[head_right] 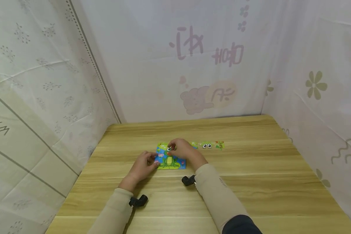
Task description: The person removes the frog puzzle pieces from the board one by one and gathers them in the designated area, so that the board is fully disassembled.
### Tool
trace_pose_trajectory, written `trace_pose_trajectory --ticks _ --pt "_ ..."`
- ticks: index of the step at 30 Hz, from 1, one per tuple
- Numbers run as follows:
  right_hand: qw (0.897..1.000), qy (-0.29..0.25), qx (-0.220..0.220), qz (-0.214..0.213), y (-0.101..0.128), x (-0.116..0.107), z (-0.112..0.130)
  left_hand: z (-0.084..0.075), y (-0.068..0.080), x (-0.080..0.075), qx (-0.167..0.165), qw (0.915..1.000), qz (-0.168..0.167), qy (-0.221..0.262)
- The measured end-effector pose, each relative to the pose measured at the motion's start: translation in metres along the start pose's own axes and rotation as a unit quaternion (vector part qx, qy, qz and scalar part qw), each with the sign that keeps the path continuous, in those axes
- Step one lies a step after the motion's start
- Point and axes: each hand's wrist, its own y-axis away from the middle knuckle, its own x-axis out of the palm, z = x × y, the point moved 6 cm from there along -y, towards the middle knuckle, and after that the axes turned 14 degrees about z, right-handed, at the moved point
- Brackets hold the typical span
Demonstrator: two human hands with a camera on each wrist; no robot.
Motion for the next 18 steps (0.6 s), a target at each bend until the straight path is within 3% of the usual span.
trace_pose_trajectory --ticks 8,18 --pt "0.999 0.042 -0.009 0.0 -0.006 0.009 0.004 -0.001 0.0 0.0 -0.012 0.9999 -0.01 -0.004" --pt "0.999 0.046 0.01 0.005 -0.01 0.018 0.002 0.002 -0.002 0.002 -0.004 0.9999 -0.017 0.002"
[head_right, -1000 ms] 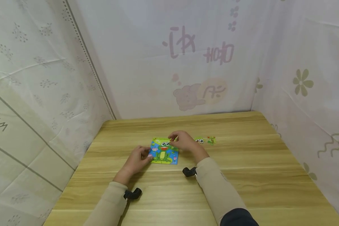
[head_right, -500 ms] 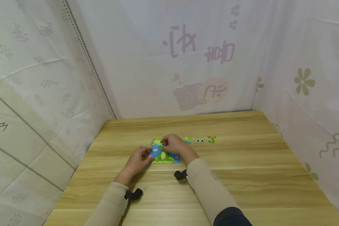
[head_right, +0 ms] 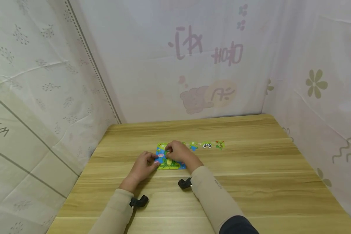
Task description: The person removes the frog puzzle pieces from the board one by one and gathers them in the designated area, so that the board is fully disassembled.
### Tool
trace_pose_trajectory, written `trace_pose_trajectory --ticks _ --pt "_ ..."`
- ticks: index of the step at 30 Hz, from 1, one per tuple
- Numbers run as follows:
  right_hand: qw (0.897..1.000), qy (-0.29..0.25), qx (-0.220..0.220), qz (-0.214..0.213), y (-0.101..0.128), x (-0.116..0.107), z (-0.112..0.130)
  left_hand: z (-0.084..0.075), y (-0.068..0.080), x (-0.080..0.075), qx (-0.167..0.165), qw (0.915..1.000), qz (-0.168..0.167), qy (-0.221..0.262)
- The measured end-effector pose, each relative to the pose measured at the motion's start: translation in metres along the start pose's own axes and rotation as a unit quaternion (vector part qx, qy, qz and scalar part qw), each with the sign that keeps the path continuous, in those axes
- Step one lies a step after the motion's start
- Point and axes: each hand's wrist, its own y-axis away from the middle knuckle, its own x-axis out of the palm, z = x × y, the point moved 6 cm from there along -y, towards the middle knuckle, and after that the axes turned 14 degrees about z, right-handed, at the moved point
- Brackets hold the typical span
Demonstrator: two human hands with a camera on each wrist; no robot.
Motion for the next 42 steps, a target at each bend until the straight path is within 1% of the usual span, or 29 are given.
trace_pose_trajectory --ticks 6,10,17,21,24,32,42 --pt "1.0 -0.001 0.004 0.0 0.0006 0.0007 0.0018 0.0003 -0.0016 -0.0007 0.002 0.9999 -0.007 0.007" --pt "1.0 0.015 0.011 -0.005 0.0 0.0013 0.0021 0.0005 -0.0026 -0.0016 0.003 0.9999 -0.013 0.01" --pt "0.999 0.035 0.01 -0.012 0.002 0.0041 0.0048 0.0012 -0.0017 0.0 -0.009 0.9999 -0.008 0.009" --pt "0.999 0.045 0.008 -0.02 0.0028 0.005 0.0046 0.0001 -0.0006 0.0 -0.009 0.9998 -0.008 0.014" --pt "0.999 0.041 0.006 -0.023 0.0027 0.0055 0.0038 0.0 0.0001 0.0 -0.007 0.9998 -0.01 0.013" --pt "1.0 0.008 -0.008 -0.023 0.001 0.0038 0.0056 -0.0001 0.001 -0.0017 0.001 0.9997 -0.021 0.011" --pt "0.999 -0.017 -0.003 -0.027 0.0008 0.0049 0.0026 -0.0006 0.0012 -0.0017 0.008 0.9995 -0.026 0.017"
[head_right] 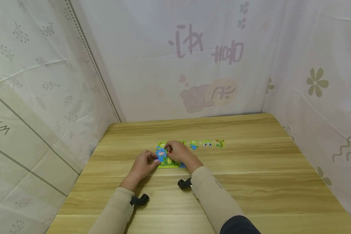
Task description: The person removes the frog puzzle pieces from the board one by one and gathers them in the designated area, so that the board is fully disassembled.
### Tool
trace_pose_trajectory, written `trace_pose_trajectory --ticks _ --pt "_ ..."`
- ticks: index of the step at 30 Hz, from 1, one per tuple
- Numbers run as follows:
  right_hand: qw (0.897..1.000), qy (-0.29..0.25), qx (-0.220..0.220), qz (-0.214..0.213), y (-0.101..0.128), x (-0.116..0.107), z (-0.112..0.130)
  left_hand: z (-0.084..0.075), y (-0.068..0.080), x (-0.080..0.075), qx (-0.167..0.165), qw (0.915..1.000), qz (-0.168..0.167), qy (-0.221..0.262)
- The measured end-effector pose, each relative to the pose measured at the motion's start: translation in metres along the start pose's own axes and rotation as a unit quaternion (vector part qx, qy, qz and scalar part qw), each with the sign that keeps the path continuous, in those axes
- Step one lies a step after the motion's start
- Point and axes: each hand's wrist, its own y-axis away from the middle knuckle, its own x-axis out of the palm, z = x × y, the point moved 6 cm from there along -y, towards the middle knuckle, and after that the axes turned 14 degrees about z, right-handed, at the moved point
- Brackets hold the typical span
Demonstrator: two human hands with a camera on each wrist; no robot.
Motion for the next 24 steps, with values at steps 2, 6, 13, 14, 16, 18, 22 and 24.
trace_pose_trajectory --ticks 2,6,13,14,16,18,22,24 --pt "1.0 -0.001 -0.003 -0.002 0.0005 0.0001 -0.0002 -0.0001 0.0 0.0001 0.002 1.0 -0.001 0.0" --pt "1.0 0.009 -0.011 -0.005 0.0015 -0.0003 0.0001 -0.0002 -0.0004 0.0003 0.003 1.0 -0.001 -0.002" --pt "1.0 0.018 -0.016 -0.008 0.0024 -0.0008 0.0011 0.0 -0.0007 0.0001 -0.012 0.9999 0.006 0.008" --pt "1.0 0.019 -0.015 -0.008 0.0023 -0.0006 0.001 -0.0002 -0.0005 0.0001 -0.014 0.9998 0.007 0.012" --pt "1.0 0.02 -0.014 -0.009 0.0024 -0.0003 0.0011 -0.0011 0.0001 0.0002 -0.012 0.9998 0.008 0.015" --pt "1.0 0.022 -0.013 -0.01 0.0022 -0.0003 0.001 -0.0019 0.0006 0.0003 -0.009 0.9998 0.008 0.017" --pt "1.0 0.024 -0.01 -0.013 0.0016 -0.0005 0.0001 -0.0036 0.0013 0.0004 -0.004 0.9998 0.011 0.018" --pt "1.0 0.023 -0.011 -0.014 0.0016 -0.0005 -0.0001 -0.0038 0.0013 0.0007 -0.003 0.9998 0.011 0.016"
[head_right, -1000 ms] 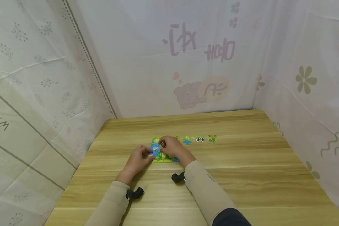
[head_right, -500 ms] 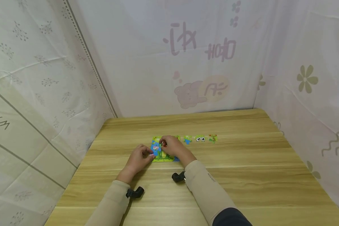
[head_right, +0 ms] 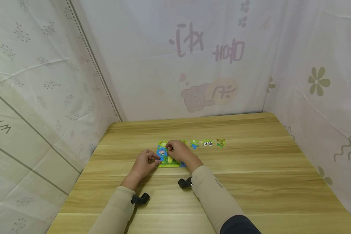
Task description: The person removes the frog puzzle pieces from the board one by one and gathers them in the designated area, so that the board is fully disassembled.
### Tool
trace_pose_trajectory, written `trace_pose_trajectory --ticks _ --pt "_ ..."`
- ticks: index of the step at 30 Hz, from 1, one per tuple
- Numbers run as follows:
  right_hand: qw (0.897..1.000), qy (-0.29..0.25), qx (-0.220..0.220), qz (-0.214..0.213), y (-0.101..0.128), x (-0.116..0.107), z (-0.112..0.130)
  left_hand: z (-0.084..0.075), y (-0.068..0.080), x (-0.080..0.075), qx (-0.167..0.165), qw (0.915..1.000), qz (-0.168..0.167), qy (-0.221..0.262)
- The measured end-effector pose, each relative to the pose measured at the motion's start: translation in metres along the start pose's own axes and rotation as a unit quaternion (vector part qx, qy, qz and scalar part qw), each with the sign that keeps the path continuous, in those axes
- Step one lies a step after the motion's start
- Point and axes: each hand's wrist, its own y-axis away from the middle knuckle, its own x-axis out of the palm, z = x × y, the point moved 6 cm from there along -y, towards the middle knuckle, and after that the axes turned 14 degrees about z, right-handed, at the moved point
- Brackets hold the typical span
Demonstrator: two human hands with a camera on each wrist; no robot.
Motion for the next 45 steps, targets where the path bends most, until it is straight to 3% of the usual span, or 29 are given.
trace_pose_trajectory --ticks 25,33,40,45 --pt "1.0 0.023 0.015 0.007 0.004 -0.006 -0.005 0.0 -0.002 0.001 -0.005 0.9999 -0.006 0.008" --pt "1.0 0.001 0.011 0.014 0.013 -0.016 -0.012 0.001 -0.001 0.001 -0.004 1.0 -0.009 0.001" --pt "1.0 0.004 0.008 -0.004 0.023 -0.025 -0.018 0.0 0.0 0.0 -0.009 0.9999 -0.007 0.006" --pt "1.0 0.001 0.024 -0.006 0.03 -0.03 -0.024 -0.002 0.001 0.0 -0.014 0.9999 -0.004 0.008"
